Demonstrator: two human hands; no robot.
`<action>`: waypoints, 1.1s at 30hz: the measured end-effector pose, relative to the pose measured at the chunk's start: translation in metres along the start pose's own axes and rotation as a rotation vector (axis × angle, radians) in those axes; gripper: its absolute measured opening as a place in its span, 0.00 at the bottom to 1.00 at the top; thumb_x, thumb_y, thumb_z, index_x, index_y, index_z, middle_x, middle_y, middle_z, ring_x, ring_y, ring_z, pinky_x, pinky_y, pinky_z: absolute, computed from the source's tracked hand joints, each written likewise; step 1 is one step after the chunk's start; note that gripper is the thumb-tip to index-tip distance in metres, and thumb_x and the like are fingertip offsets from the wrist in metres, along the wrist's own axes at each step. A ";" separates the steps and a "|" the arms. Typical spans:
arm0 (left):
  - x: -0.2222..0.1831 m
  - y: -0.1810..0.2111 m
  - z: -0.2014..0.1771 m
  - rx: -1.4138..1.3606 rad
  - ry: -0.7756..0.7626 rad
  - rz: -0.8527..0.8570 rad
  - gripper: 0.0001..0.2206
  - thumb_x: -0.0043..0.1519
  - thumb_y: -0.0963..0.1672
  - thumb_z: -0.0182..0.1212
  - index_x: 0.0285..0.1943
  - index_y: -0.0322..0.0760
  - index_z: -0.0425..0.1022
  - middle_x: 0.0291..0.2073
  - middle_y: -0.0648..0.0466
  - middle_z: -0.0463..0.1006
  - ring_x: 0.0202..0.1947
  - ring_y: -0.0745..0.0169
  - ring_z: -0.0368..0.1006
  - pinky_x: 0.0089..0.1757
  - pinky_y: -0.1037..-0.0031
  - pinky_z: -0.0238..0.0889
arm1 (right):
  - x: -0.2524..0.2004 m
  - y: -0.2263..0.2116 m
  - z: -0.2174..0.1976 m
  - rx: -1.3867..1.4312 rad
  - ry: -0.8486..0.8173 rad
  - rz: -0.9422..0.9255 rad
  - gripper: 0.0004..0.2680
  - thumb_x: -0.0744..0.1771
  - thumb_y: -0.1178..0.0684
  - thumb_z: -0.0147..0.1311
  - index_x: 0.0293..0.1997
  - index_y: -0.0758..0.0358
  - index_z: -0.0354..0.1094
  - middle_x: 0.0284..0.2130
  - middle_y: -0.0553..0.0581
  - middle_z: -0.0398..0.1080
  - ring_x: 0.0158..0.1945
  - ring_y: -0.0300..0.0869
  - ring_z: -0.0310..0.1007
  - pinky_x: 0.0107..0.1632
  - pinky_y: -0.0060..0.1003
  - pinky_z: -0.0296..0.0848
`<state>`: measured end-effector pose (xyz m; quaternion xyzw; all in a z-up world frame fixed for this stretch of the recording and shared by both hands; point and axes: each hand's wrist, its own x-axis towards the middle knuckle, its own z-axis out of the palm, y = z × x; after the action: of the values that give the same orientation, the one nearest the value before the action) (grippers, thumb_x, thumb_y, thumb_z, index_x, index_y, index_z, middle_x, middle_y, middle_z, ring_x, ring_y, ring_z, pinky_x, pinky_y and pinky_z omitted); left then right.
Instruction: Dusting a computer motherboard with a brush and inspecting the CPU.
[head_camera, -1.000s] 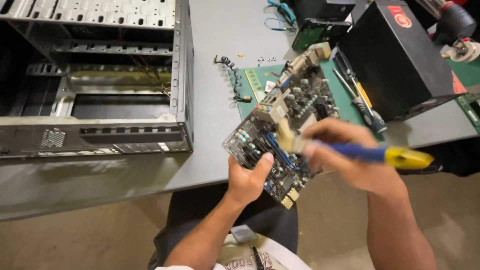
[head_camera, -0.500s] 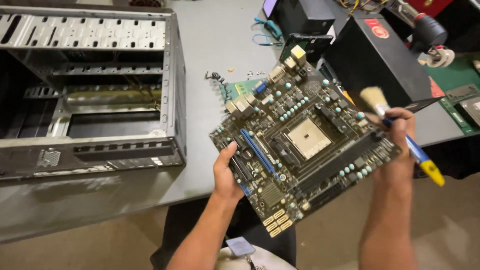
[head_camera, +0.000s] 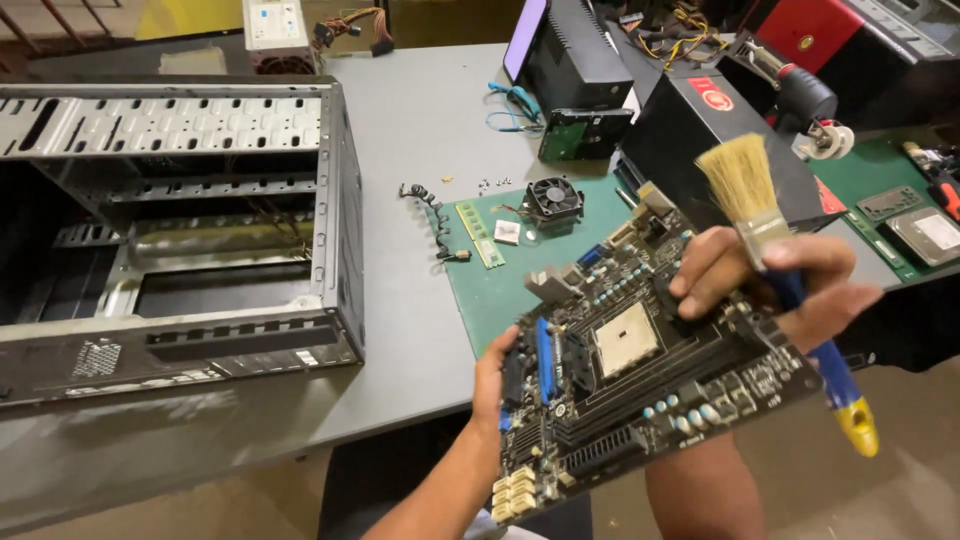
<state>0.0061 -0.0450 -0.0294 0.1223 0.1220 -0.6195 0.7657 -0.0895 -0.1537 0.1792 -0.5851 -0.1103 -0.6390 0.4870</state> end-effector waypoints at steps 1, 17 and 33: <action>0.000 -0.002 0.002 0.014 -0.021 -0.060 0.23 0.69 0.52 0.61 0.58 0.27 0.83 0.43 0.38 0.87 0.41 0.41 0.85 0.47 0.52 0.80 | 0.005 -0.002 0.004 -0.056 -0.028 -0.001 0.16 0.77 0.32 0.37 0.51 0.52 0.62 0.17 0.54 0.56 0.20 0.45 0.58 0.33 0.41 0.62; -0.092 0.037 0.076 1.255 -0.350 0.567 0.43 0.59 0.53 0.76 0.85 0.44 0.60 0.70 0.50 0.74 0.71 0.60 0.68 0.69 0.60 0.62 | 0.006 0.045 0.042 -0.789 -0.204 0.147 0.14 0.75 0.37 0.51 0.39 0.48 0.75 0.13 0.42 0.60 0.19 0.37 0.58 0.32 0.28 0.67; -0.070 0.054 0.050 0.862 0.041 0.376 0.32 0.63 0.55 0.60 0.72 0.33 0.73 0.64 0.49 0.81 0.64 0.51 0.78 0.62 0.60 0.71 | 0.017 -0.009 0.010 -0.632 -0.621 0.465 0.11 0.74 0.53 0.52 0.59 0.69 0.75 0.39 0.54 0.72 0.35 0.34 0.67 0.37 0.28 0.65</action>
<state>0.0464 0.0135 0.0437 0.4613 -0.1553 -0.4619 0.7414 -0.0874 -0.1506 0.2001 -0.8757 0.0826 -0.3113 0.3597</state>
